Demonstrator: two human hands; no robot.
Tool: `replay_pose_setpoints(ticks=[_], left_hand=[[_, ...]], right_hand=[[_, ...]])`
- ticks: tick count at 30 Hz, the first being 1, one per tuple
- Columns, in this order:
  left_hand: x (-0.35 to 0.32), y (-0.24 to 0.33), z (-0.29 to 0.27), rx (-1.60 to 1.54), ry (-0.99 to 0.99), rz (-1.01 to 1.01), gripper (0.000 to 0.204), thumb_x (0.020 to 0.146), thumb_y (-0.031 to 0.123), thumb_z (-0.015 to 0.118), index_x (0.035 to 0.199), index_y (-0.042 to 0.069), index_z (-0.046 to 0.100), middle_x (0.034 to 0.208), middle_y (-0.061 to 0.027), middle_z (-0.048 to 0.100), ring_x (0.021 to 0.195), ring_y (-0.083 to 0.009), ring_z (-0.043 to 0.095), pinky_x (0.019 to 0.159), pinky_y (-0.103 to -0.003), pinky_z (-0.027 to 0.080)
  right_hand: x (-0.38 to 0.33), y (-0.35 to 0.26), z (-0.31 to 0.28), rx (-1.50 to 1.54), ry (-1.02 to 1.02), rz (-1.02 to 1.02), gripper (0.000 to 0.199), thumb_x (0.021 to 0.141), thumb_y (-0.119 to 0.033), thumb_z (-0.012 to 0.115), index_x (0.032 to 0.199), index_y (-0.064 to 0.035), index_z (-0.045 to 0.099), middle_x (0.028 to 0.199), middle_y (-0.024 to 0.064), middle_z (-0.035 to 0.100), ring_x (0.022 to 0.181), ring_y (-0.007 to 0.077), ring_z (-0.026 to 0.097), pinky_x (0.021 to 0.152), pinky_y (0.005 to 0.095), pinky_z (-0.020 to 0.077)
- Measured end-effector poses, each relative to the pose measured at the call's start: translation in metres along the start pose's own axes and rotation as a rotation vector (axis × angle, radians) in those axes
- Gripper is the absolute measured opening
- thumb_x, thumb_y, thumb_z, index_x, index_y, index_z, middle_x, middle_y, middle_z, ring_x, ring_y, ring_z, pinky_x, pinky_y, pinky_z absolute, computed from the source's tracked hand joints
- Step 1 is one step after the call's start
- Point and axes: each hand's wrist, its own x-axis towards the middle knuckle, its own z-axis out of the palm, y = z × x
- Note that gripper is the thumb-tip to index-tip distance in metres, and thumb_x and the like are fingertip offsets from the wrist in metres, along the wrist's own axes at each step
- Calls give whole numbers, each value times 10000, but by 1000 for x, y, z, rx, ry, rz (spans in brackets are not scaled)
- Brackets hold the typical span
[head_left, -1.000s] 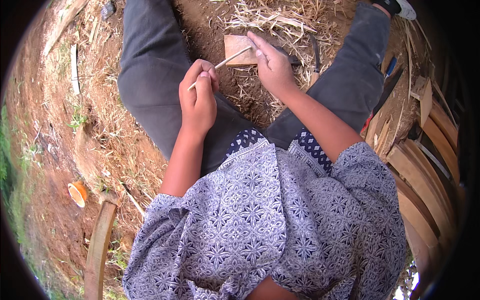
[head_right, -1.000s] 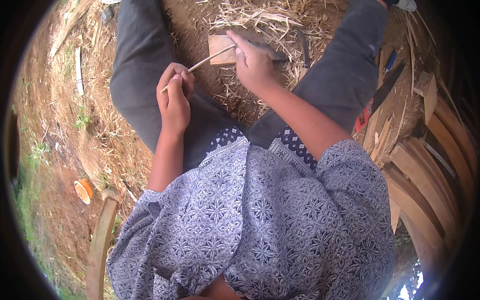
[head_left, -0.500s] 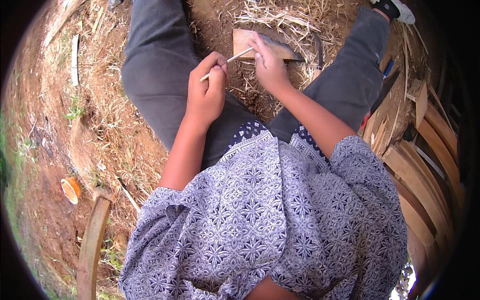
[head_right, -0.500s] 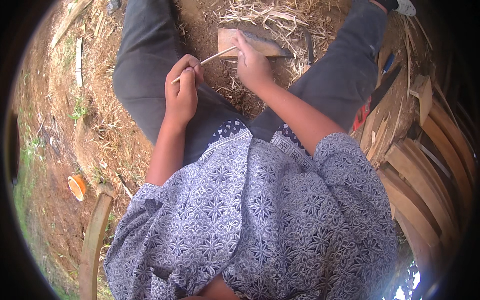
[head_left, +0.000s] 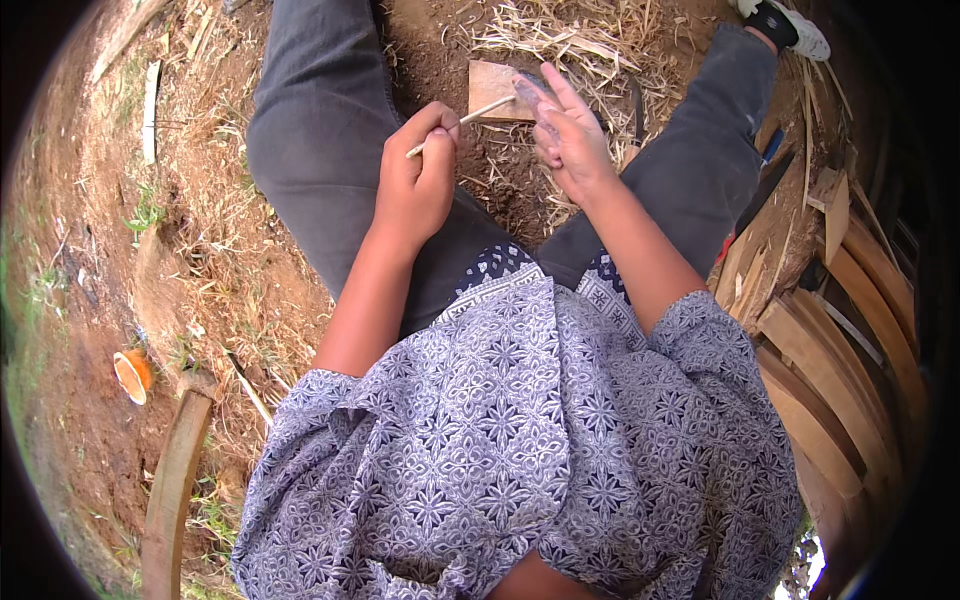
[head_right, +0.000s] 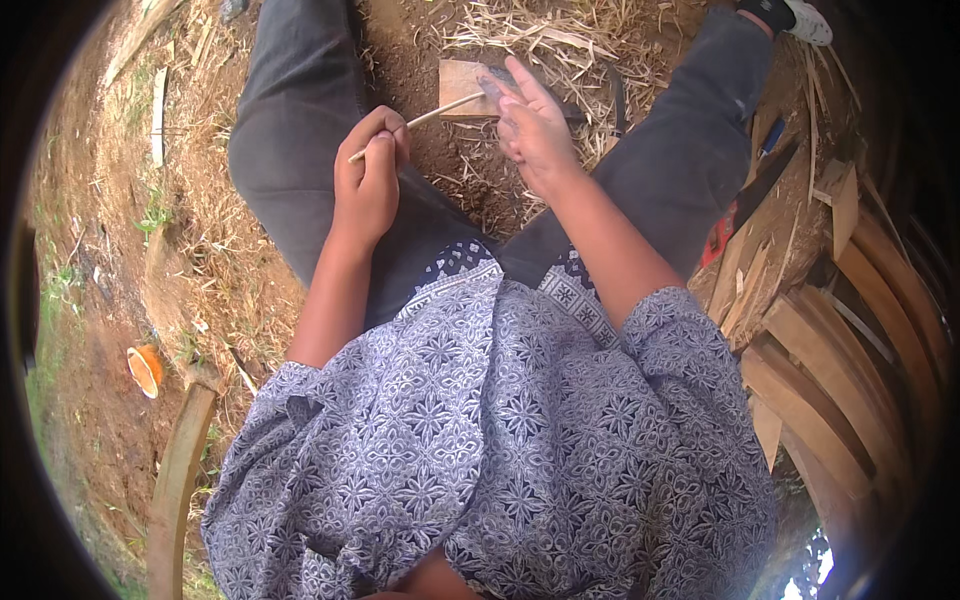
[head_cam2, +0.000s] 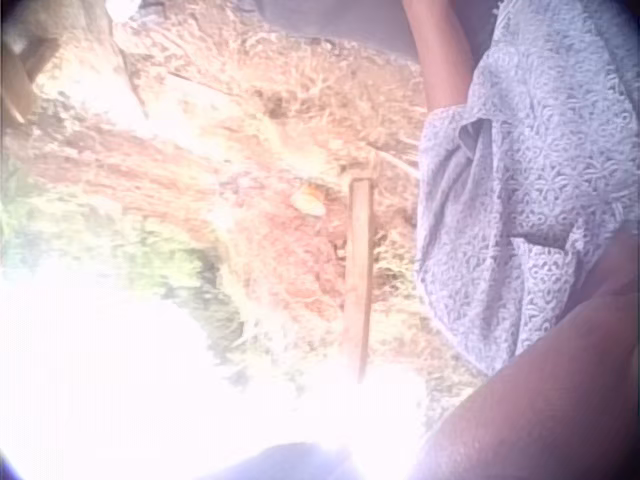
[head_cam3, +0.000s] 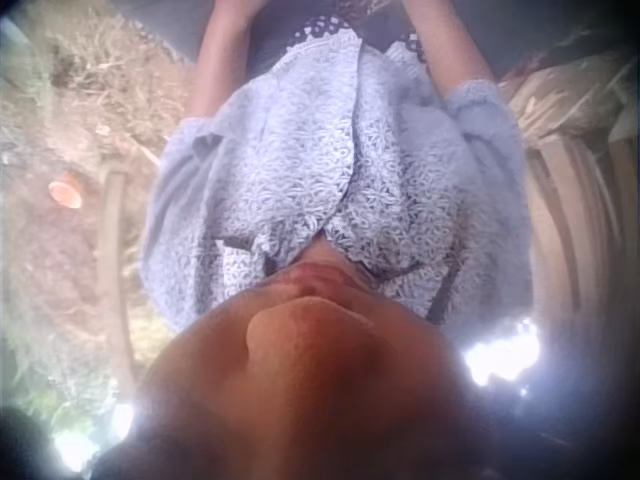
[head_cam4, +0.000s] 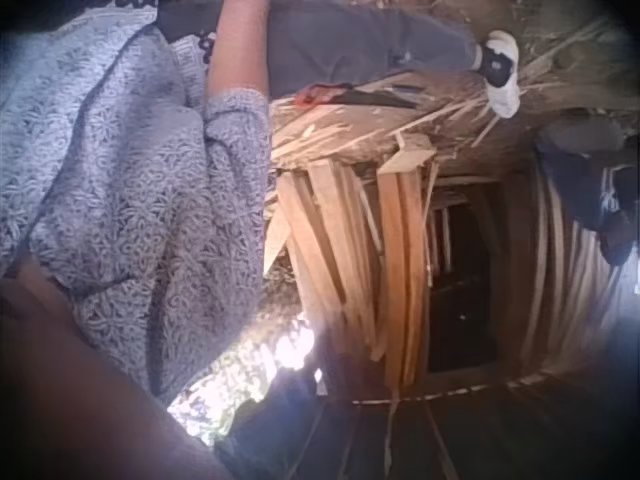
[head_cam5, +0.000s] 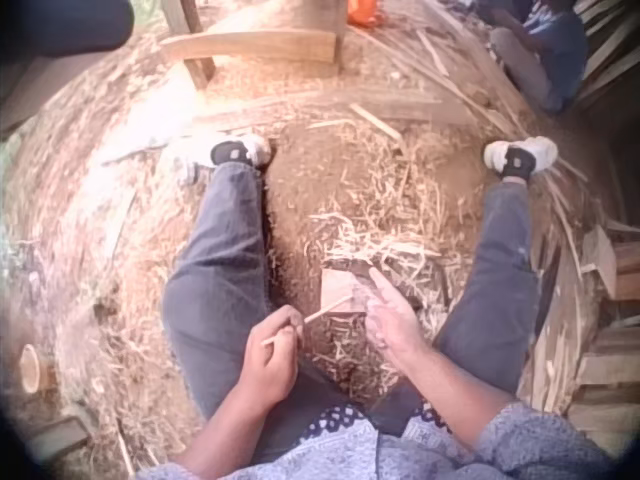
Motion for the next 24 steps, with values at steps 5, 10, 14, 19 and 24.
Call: replay_pose_setpoints(ticks=[5, 10, 14, 19, 24], left_hand=[[3, -8, -4, -56, 32, 20, 203, 995, 104, 412, 844, 36, 530, 690, 25, 467, 622, -57, 421, 556, -268, 353], [3, -2, -6, 5, 26, 27, 195, 1002, 147, 446, 845, 61, 523, 729, 37, 462, 678, -61, 401, 603, -255, 329], [2, 8, -5, 110, -10, 66, 208, 993, 169, 639, 860, 50, 532, 752, 36, 487, 718, -69, 461, 629, -257, 372], [12, -5, 2, 279, -34, 297, 248, 951, 128, 743, 837, -4, 568, 741, -117, 528, 647, -225, 528, 618, -343, 437], [12, -13, -4, 215, -12, 297, 445, 1106, 305, 494, 787, -2, 543, 705, -57, 486, 652, -170, 478, 616, -331, 396]], right_hand=[[-25, -42, 6, 271, -193, -67, 748, 1031, -51, 427, 1687, -194, 97, 1620, 228, 419, 504, 11, 331, 437, 160, 327], [-39, -51, 20, 353, -214, -43, 670, 1064, -66, 362, 1684, -204, 148, 1649, 308, 310, 485, -3, 351, 431, 148, 346], [-55, -49, 40, 394, -376, 55, 747, 1039, -89, 405, 1692, -217, 65, 1589, 307, 418, 493, 4, 327, 427, 148, 321], [-53, -37, 38, 400, -434, 182, 732, 1046, -108, 444, 1689, -183, 101, 1458, 253, 570, 492, 5, 329, 435, 139, 318], [-33, -29, 17, 325, -435, 190, 686, 1050, -121, 435, 1675, -129, 154, 1416, 224, 616, 489, 4, 333, 424, 158, 321]])
